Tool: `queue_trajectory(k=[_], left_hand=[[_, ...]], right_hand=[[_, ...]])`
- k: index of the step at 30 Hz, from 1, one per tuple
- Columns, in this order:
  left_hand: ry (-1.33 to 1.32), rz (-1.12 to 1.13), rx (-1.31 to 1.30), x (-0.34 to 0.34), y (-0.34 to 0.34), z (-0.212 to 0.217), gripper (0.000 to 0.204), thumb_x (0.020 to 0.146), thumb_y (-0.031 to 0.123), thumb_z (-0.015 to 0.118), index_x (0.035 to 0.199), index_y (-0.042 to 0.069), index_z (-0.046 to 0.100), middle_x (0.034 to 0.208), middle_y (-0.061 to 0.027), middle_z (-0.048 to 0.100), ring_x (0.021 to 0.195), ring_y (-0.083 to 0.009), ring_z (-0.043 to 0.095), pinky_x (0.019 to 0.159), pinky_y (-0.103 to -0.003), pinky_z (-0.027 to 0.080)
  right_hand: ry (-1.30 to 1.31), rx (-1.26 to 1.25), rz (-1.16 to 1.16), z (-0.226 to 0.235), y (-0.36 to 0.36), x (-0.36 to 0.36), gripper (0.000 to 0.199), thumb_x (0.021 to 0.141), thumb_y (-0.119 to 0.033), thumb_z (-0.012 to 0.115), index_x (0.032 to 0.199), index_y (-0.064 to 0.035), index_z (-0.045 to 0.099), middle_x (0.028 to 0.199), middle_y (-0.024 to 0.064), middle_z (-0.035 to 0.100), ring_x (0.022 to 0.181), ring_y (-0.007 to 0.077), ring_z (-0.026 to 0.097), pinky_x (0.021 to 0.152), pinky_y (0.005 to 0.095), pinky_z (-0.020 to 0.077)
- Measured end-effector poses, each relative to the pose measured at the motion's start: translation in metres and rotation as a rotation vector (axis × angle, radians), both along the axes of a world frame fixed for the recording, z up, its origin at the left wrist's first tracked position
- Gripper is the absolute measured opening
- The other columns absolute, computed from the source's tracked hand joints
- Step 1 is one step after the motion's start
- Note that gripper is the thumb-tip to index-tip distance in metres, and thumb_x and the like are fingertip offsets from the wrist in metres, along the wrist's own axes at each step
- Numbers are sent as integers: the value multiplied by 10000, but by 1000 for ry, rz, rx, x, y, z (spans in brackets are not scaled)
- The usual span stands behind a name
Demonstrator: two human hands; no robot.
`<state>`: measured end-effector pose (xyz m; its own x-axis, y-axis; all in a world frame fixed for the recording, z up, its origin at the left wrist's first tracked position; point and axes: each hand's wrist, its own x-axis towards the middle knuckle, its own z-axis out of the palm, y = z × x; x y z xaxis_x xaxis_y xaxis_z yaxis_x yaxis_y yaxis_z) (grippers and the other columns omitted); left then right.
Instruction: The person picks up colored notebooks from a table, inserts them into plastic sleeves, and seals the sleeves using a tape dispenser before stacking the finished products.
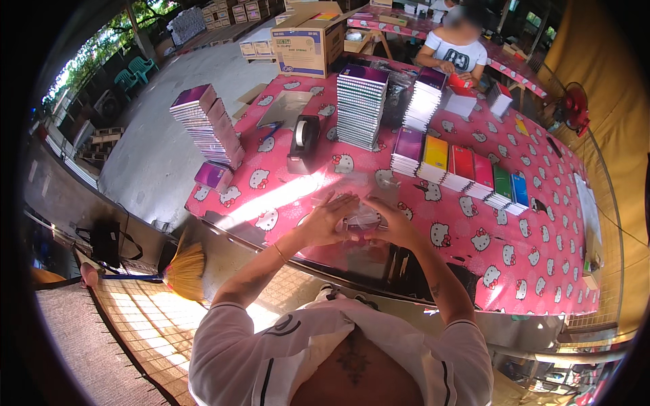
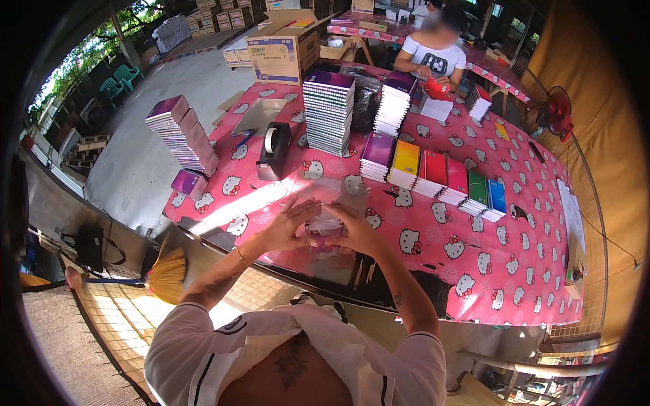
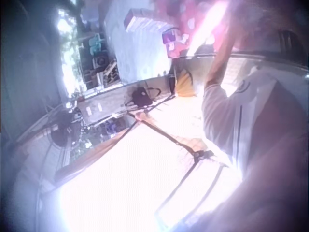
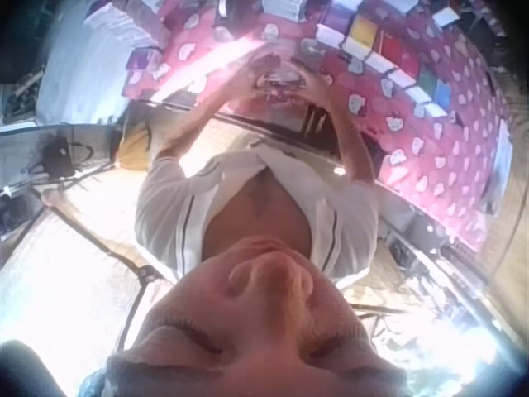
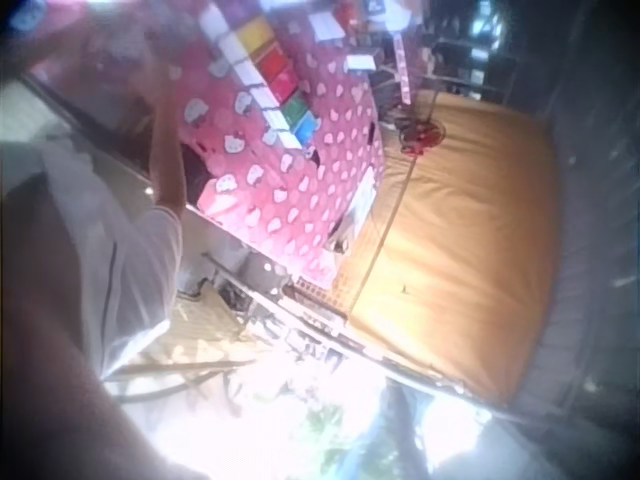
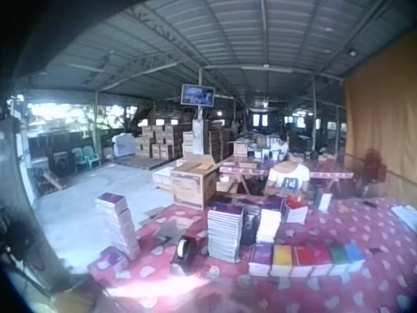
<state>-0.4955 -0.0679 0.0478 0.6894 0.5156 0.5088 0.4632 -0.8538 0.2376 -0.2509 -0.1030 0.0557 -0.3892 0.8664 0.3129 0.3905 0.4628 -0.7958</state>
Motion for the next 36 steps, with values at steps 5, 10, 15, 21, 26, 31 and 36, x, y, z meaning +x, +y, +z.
queue_trajectory(k=[5,10,15,21,26,31,36], left_hand=[[-18,-54,-16,4,-4,-13,409,819,151,754,1212,72,671,1283,-120,616,1145,-290,607,922,-385,513],[-135,12,-523,7,21,4,183,829,122,720,1008,86,726,961,-132,716,883,-272,692,747,-394,557],[167,277,-408,36,29,13,187,840,263,701,875,79,687,838,-137,716,827,-291,708,689,-385,559],[113,225,-426,43,40,7,267,844,250,730,997,56,628,881,-142,695,854,-261,695,735,-389,543],[-376,71,-1146,18,86,-38,382,819,270,801,1095,62,636,885,-61,673,835,-158,643,751,-344,513],[-313,909,-256,-109,177,-80,418,799,299,782,1083,11,676,856,-130,676,808,-281,617,765,-395,514],[-1004,641,-885,-122,199,-98,251,846,173,727,1039,15,701,897,-85,705,829,-168,649,706,-310,499]], right_hand=[[-118,291,-103,-44,-1,-4,286,831,-145,749,1103,-77,687,1171,111,679,1179,300,602,1020,410,456],[10,113,-185,-36,-9,-14,432,821,-134,758,1213,-58,594,1143,137,682,1114,297,629,938,428,474],[31,54,-261,-30,1,-22,532,829,-119,754,1288,-33,498,1129,172,648,1033,303,640,901,409,489],[451,-256,-120,-60,28,-9,470,841,-51,742,1261,-33,532,1146,98,575,995,196,612,865,326,512],[771,-607,-189,-67,25,-14,439,855,-1,724,1257,-36,552,1141,35,567,1018,117,573,866,278,503],[732,-548,-196,-70,25,-28,403,878,6,693,1256,-44,561,1139,35,576,1010,115,579,881,265,499],[733,-544,-195,-61,22,-31,385,883,-10,693,1245,-35,564,1137,34,574,1008,113,575,899,268,489]])
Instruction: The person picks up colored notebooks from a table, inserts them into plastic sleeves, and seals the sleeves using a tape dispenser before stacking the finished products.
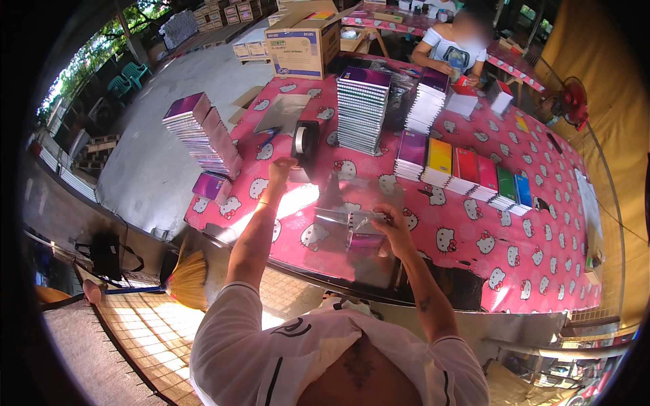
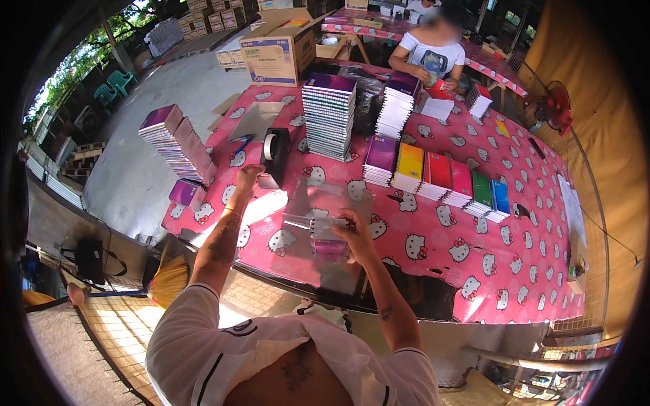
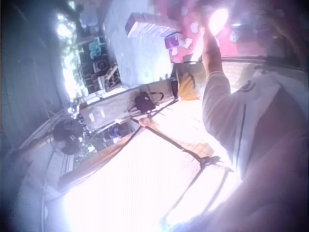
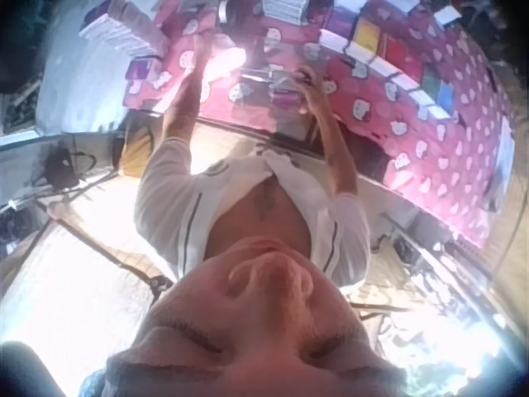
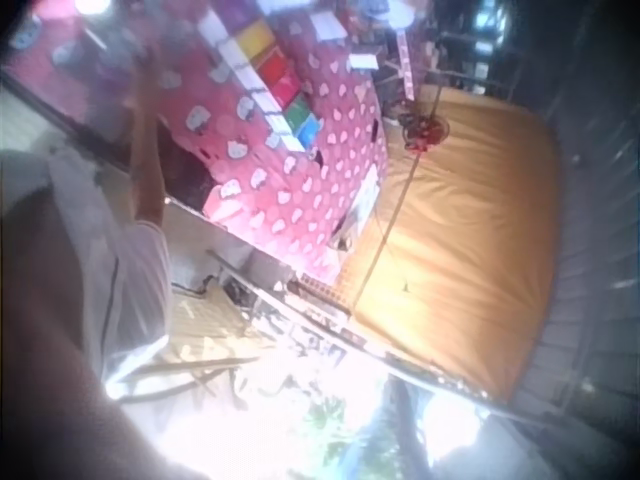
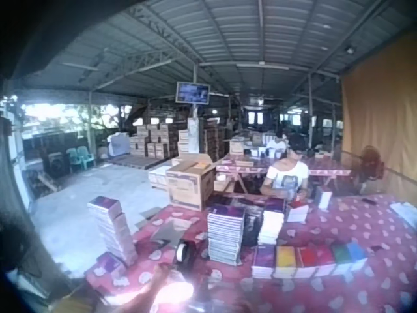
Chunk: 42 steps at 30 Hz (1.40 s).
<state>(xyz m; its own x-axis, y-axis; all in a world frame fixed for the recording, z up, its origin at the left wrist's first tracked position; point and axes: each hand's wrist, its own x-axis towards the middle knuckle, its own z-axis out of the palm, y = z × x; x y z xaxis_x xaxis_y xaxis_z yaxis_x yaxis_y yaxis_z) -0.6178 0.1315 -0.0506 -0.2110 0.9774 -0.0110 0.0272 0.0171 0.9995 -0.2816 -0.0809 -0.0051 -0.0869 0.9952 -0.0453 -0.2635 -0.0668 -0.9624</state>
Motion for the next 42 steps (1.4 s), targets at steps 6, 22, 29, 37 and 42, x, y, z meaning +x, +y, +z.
queue_trajectory(k=[6,22,29,37,42], left_hand=[[-115,92,6,23,-41,-23,122,913,105,598,931,76,715,810,-92,721,645,-216,697,574,-342,533],[830,-1732,-518,174,-17,63,478,849,506,716,1121,115,679,956,-2,685,792,-149,615,726,-269,499],[-313,-1060,-185,92,-136,7,584,843,175,730,1367,77,492,1248,-87,572,1137,-241,545,961,-387,460],[255,-220,346,0,-206,56,623,773,235,839,1279,-15,577,1121,-147,636,1043,-261,634,953,-413,485],[-155,417,19,-160,-144,52,516,931,473,647,1002,-37,680,889,-115,682,750,-188,679,688,-310,591]], right_hand=[[-39,20,-38,-2,-4,3,394,884,-23,698,1251,-25,552,1133,41,571,1017,107,563,893,266,483],[19,70,26,-3,-1,3,509,892,-50,702,1358,-64,497,1180,47,555,1075,140,548,933,301,461],[69,215,-93,-27,-30,-1,659,983,-287,601,1532,-84,298,1496,87,371,1384,218,342,1128,386,289],[69,332,26,-4,-4,-31,757,1030,-509,439,1586,-83,154,1644,110,160,1513,274,182,1205,465,163],[-211,-38,-161,9,-11,-43,567,1039,-424,479,1471,-64,409,1505,108,410,1314,276,502,1076,426,399]])
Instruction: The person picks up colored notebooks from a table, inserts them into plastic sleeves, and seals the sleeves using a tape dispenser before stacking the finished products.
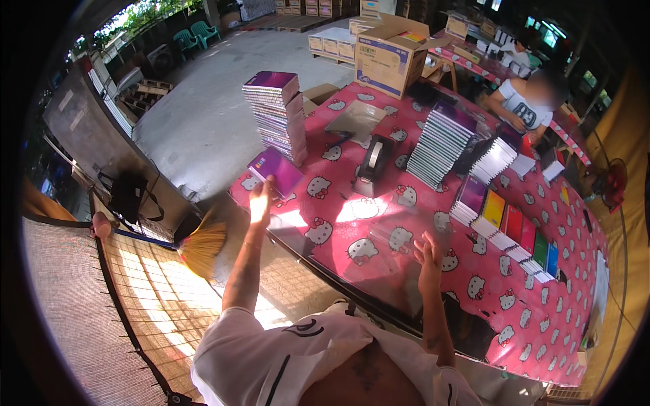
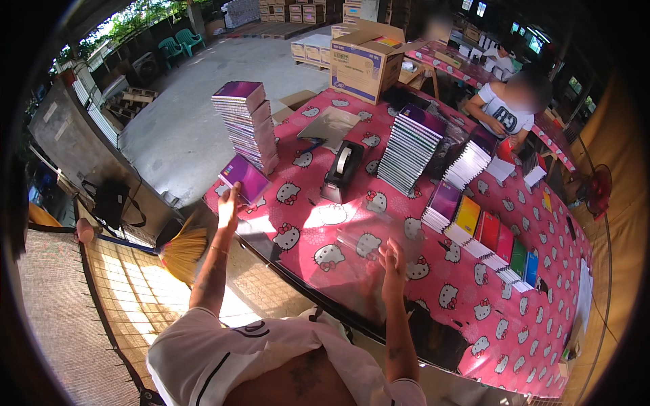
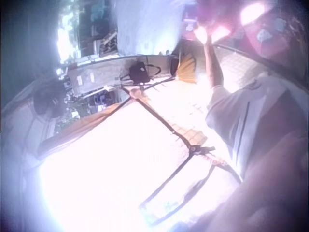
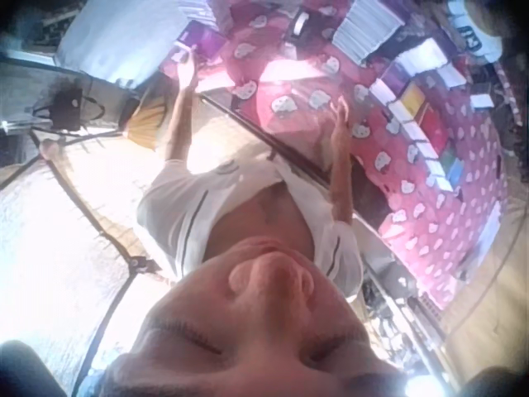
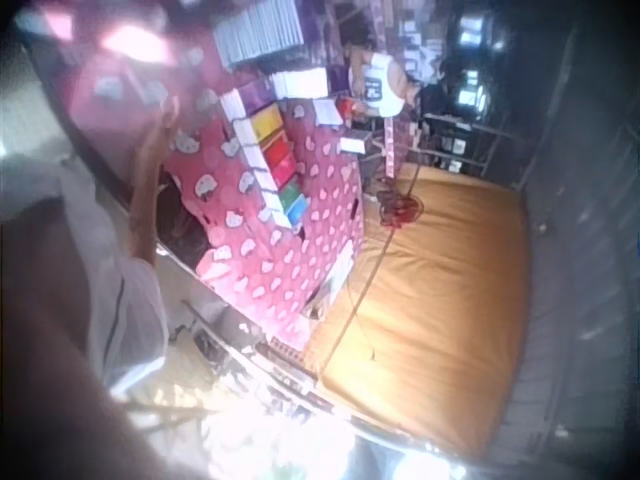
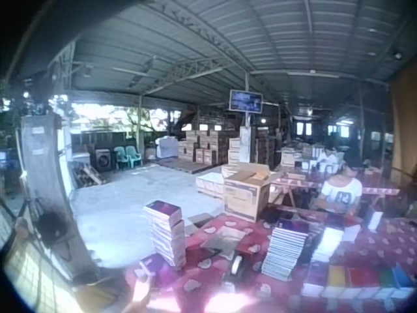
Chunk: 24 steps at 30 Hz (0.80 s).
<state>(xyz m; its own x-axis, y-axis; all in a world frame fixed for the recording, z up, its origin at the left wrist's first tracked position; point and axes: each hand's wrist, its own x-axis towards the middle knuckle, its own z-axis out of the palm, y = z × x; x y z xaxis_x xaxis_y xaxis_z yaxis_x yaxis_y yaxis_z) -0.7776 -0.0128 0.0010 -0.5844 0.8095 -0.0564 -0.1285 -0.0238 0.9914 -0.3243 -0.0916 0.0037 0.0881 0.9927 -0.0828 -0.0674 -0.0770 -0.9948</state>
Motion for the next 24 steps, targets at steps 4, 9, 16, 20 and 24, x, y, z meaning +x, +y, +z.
queue_trajectory(k=[4,9,16,20,24], left_hand=[[106,175,-275,-81,60,-15,603,896,547,661,936,-54,673,827,-123,665,699,-224,679,609,-337,603],[569,-105,2,-116,84,-53,694,741,277,841,1267,-68,546,1037,-170,668,823,-279,692,621,-382,584],[600,486,-173,-62,112,-47,793,783,245,813,1409,-46,424,1304,-310,530,1182,-450,545,1042,-473,438],[908,601,274,134,102,1,648,933,338,686,1389,-56,447,1325,-278,464,1237,-431,444,1055,-533,365],[1018,-277,590,383,43,0,561,913,199,642,1395,-2,434,1386,-279,413,1290,-471,409,1064,-548,355]], right_hand=[[0,-19,28,-31,-8,-9,472,1019,-354,553,1384,-57,512,1371,91,532,1198,225,584,987,365,466],[-34,-39,-30,-40,-37,20,460,989,-337,615,1342,-50,551,1286,83,585,1146,190,615,934,333,503],[56,-50,-312,-56,-73,104,387,983,-258,625,1303,-46,581,1154,60,619,1117,181,602,933,335,484],[-635,0,-435,-48,-89,209,363,912,-173,663,1251,-56,607,1172,105,624,1176,242,574,982,375,460],[-922,172,-573,-40,-62,339,495,833,-154,702,1302,-84,560,1320,180,536,1216,384,522,1007,467,436]])
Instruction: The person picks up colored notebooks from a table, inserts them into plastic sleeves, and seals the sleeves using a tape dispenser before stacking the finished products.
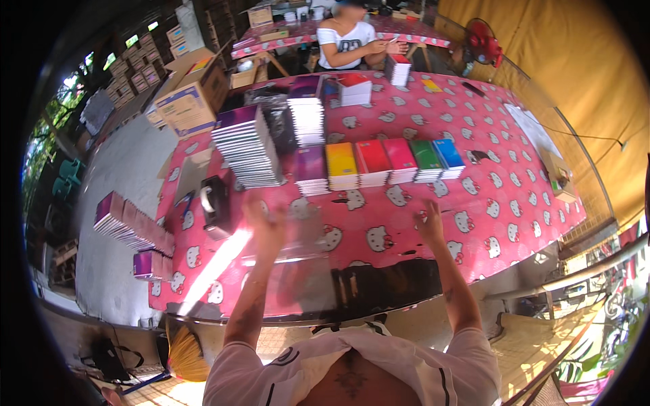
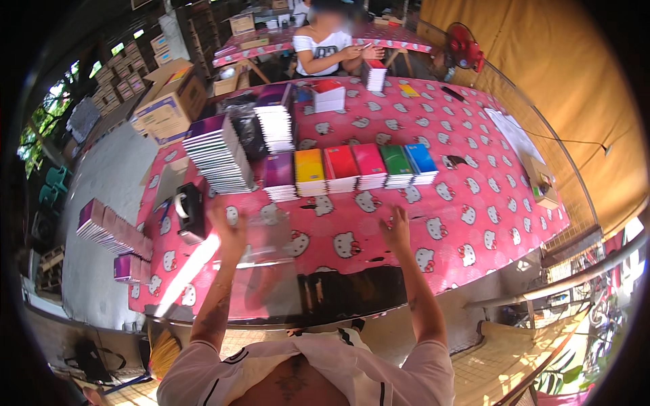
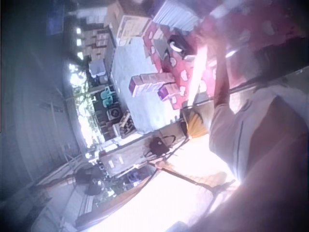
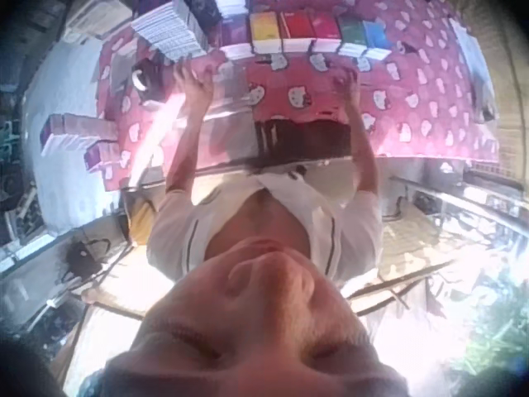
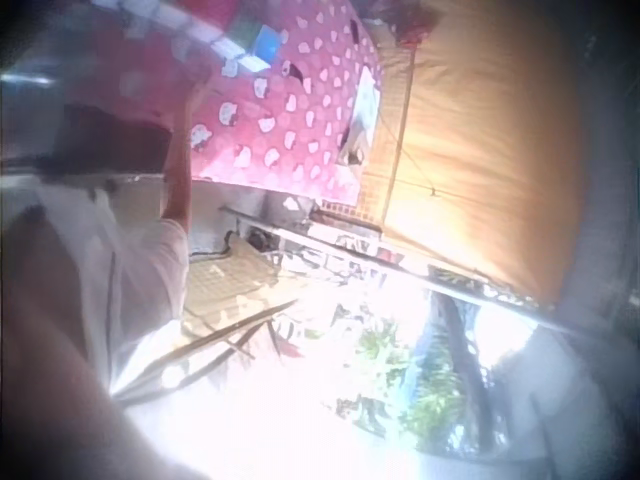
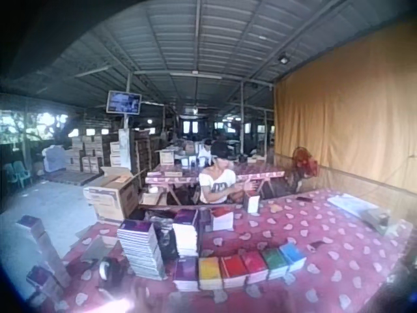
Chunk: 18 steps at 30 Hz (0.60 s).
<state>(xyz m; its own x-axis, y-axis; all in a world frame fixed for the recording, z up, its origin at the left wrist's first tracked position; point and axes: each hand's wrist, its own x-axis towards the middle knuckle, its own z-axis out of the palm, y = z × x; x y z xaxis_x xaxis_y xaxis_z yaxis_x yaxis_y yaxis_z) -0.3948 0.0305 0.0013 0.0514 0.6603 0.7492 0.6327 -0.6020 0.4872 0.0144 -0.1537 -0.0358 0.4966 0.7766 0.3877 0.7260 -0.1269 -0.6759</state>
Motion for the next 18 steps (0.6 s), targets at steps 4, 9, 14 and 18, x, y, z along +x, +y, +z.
queue_trajectory(k=[4,9,14,18], left_hand=[[275,-655,39,234,-61,41,622,889,208,655,1438,21,430,1446,-266,376,1339,-460,391,1081,-534,374],[450,-619,81,418,-66,17,576,866,136,649,1407,35,482,1497,-227,391,1385,-384,394,1129,-513,351],[518,-549,133,429,-32,-18,384,844,34,609,1226,-8,605,1273,-175,608,1239,-345,562,1069,-454,440],[228,-709,37,394,-96,28,381,811,19,618,1191,5,634,1205,-145,655,1150,-320,630,1002,-403,514]], right_hand=[[-310,-75,-212,28,26,126,603,826,-149,705,1388,-84,496,1441,166,463,1308,369,454,1064,495,389],[-727,-268,-201,2,30,231,499,863,-71,637,1353,-99,549,1392,90,527,1265,305,505,1036,449,410],[-552,196,-55,40,-8,184,233,853,-133,677,1084,-106,693,1017,61,641,957,275,589,910,422,437],[-315,108,241,1,-101,113,132,882,-127,660,994,-70,698,964,72,630,887,273,611,815,413,470]])
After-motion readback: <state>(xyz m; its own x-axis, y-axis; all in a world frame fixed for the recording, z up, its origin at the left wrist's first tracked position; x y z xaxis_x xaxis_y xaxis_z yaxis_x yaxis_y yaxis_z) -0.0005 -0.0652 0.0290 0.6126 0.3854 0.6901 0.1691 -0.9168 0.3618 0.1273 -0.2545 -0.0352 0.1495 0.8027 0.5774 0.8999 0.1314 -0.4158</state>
